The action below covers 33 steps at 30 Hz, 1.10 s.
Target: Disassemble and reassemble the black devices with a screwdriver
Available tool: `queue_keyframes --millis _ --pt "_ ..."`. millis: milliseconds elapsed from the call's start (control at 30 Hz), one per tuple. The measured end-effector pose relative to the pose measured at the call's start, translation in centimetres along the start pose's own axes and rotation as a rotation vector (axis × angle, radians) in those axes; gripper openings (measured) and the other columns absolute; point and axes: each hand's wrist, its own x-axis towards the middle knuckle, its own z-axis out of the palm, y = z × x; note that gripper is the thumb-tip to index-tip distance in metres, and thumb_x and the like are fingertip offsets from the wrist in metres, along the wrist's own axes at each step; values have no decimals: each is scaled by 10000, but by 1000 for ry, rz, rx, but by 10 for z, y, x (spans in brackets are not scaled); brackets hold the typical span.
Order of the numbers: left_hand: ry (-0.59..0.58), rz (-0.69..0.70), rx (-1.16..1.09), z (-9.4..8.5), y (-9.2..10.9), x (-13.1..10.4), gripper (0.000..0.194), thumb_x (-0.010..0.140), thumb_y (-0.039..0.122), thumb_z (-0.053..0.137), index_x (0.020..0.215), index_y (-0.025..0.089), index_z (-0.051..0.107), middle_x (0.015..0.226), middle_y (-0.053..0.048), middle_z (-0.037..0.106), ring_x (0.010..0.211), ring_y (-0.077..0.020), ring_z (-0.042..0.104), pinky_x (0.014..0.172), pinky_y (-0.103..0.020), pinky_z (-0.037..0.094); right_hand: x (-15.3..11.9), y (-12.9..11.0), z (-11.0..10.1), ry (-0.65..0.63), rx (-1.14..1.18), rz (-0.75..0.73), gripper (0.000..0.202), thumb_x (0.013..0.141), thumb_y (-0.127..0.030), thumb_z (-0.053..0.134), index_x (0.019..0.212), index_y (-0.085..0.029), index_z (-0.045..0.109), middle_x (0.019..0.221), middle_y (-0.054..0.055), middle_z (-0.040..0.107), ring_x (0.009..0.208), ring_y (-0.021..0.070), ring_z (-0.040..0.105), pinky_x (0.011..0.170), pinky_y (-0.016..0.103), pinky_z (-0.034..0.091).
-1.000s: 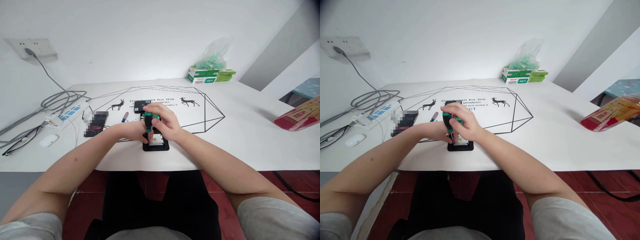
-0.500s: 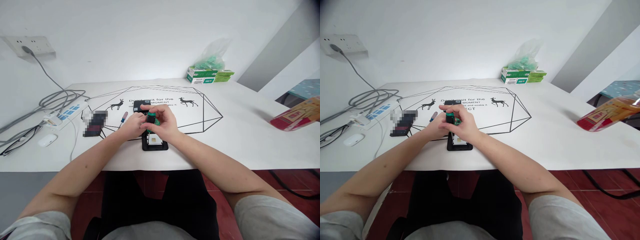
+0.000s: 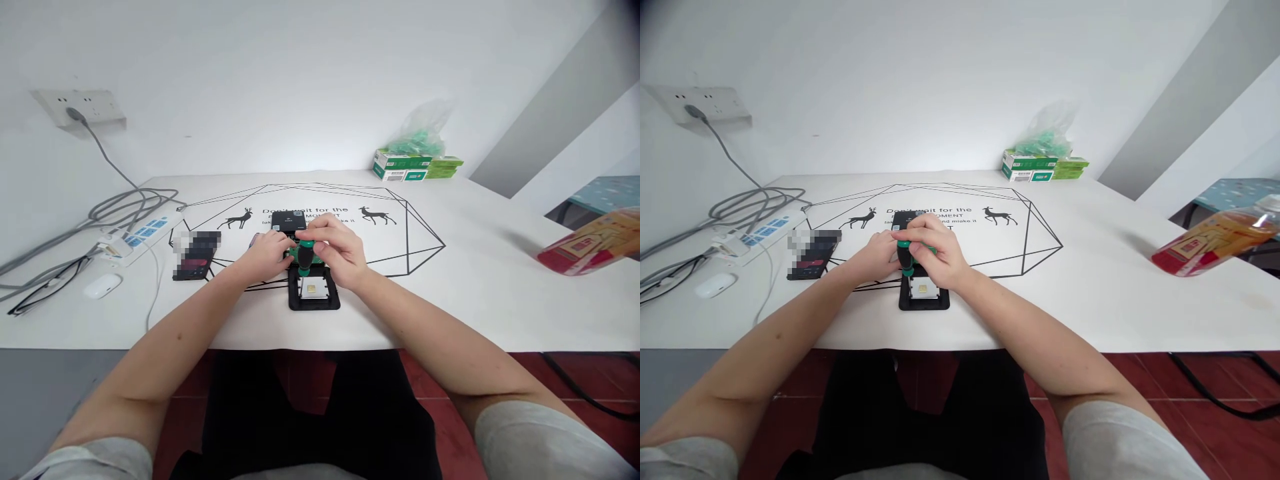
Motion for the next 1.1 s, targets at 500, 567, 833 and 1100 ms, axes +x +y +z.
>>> queue_keyframes --millis 500,567,833,1100 --pt "52 -329 390 -6 -22 1 352 1008 102 479 1244 212 715 1248 -165 746 1200 -365 637 982 -500 486 -3 13 26 124 233 174 328 911 -277 876 1022 -268 568 1222 56 772 782 134 791 692 315 652" --pt "24 -368 406 -6 -24 1 407 986 58 483 1274 218 721 1286 -155 741 1222 -353 632 998 -485 479 -10 9 25 153 228 189 312 914 -313 880 1052 -272 603 1226 56 800 786 146 805 728 342 678" --pt "-40 -416 442 -13 -27 1 484 950 2 501 1284 236 763 1337 -132 738 1302 -346 612 1048 -471 467 -8 -7 10 11 98 81 312 1102 -297 565 1328 -353 773 1310 63 825 1245 253 764 1070 512 616" --pt "-26 -443 404 -24 -56 1 307 898 94 635 1077 245 835 1194 -145 757 1177 -376 651 941 -466 513 -10 -2 1 -26 124 203 438 1034 -225 521 1318 -388 812 1102 58 652 1012 233 635 905 477 595"
